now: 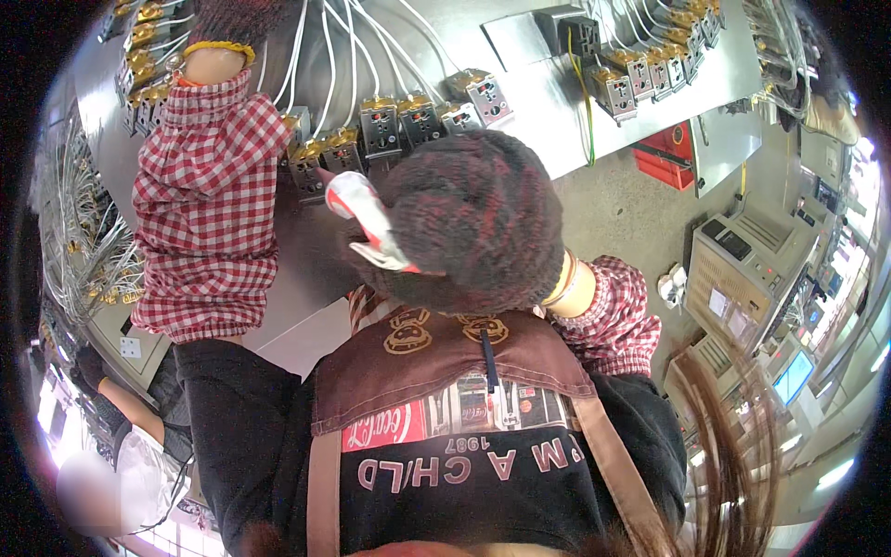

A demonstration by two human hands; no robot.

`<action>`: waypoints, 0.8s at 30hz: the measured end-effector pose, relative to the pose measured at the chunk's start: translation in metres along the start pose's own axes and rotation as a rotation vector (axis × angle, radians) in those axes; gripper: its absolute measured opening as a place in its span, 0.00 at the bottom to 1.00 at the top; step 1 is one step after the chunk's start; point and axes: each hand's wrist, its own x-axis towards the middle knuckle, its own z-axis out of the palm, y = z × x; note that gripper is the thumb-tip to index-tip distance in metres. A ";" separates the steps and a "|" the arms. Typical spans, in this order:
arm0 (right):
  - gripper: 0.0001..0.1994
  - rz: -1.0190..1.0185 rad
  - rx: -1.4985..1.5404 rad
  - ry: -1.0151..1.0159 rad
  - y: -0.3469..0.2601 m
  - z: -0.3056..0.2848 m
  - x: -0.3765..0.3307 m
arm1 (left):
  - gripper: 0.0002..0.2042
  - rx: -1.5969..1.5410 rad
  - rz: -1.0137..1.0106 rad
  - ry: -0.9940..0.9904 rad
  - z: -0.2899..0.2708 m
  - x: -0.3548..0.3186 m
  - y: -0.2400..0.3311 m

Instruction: The person grinds metal switch components with a power tool, scrapes them using a hand tool, applies glue from a tube onto each component, and lifts the wired assembly.

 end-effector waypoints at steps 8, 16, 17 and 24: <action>0.23 -0.078 -0.099 0.017 0.005 0.009 0.011 | 0.31 -0.021 0.034 0.043 0.003 -0.001 0.000; 0.21 -0.142 -0.304 0.074 -0.005 -0.006 0.015 | 0.27 -0.086 0.038 0.000 -0.010 -0.006 0.005; 0.20 -0.150 -0.311 0.079 -0.004 -0.005 0.017 | 0.27 -0.088 0.039 0.001 -0.009 -0.006 0.004; 0.18 -0.183 -0.372 0.100 0.002 -0.001 0.023 | 0.25 -0.108 0.061 0.018 -0.003 -0.003 0.005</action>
